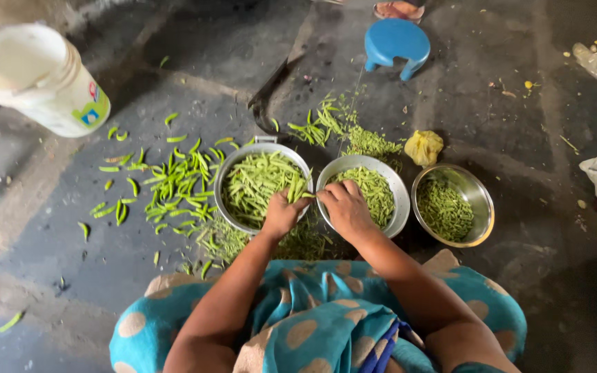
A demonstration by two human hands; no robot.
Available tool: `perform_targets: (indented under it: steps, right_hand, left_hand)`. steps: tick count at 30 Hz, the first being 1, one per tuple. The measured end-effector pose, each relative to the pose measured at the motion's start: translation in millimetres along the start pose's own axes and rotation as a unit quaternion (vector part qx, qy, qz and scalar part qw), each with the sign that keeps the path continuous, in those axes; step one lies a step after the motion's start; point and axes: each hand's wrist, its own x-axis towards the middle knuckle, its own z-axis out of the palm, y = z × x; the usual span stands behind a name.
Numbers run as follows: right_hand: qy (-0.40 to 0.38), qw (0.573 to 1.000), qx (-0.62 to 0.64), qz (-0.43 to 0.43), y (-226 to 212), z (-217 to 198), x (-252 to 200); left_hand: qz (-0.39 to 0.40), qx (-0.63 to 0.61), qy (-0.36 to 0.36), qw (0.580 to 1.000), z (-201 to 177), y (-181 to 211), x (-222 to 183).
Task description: The person sits on the floor and trims the ends off green beans by hand, placing the trimmed beans into a metal bowl and discarding the ends onto the floor. The person handles the beans one at a time, snapping off the tips and sorting them into separate piles.
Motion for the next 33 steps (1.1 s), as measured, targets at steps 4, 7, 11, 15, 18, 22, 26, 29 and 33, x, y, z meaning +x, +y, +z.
perform_targets:
  steps: [4, 7, 11, 15, 18, 22, 26, 29, 33]
  right_hand:
    - [-0.007, 0.999, -0.023, -0.03, 1.7, -2.0, -2.5]
    - [-0.004, 0.999, -0.015, -0.043, 3.2, -2.2, -0.5]
    - [0.03, 0.999, 0.03, -0.024, 1.7, 4.2, -4.0]
    - [0.05, 0.93, 0.32, 0.173, 4.3, 24.5, -5.2]
    - [0.028, 0.732, 0.572, 0.369, 10.4, 44.9, -17.5]
    - [0.121, 0.48, 0.771, 0.4, 29.2, 51.0, -13.6]
    - [0.07, 0.591, 0.707, 0.383, 32.4, 29.0, -5.4]
    - [0.004, 0.724, 0.597, 0.347, 19.1, 17.8, 0.6]
    - [0.008, 0.895, 0.402, 0.19, 0.3, 5.4, 3.2]
  left_hand:
    - [0.063, -0.018, 0.013, 0.998, 5.4, 9.2, -0.8]
    - [0.023, 0.035, 0.007, 0.999, 5.6, 8.6, 0.9]
    - [-0.031, -0.215, -0.024, 0.976, 13.1, 9.0, -4.3]
    - [-0.053, -0.35, -0.045, 0.934, 10.4, 23.3, -7.0]
    - [-0.062, -0.33, -0.047, 0.941, 7.0, 24.5, -15.2]
    - [-0.059, -0.421, -0.049, 0.904, -3.4, 27.9, -23.0]
    - [-0.045, -0.313, -0.022, 0.948, -10.1, 29.2, -26.5]
    - [-0.027, -0.277, -0.019, 0.96, -6.4, 25.1, -23.9]
    - [-0.029, -0.183, -0.04, 0.982, 2.4, 16.8, -22.8]
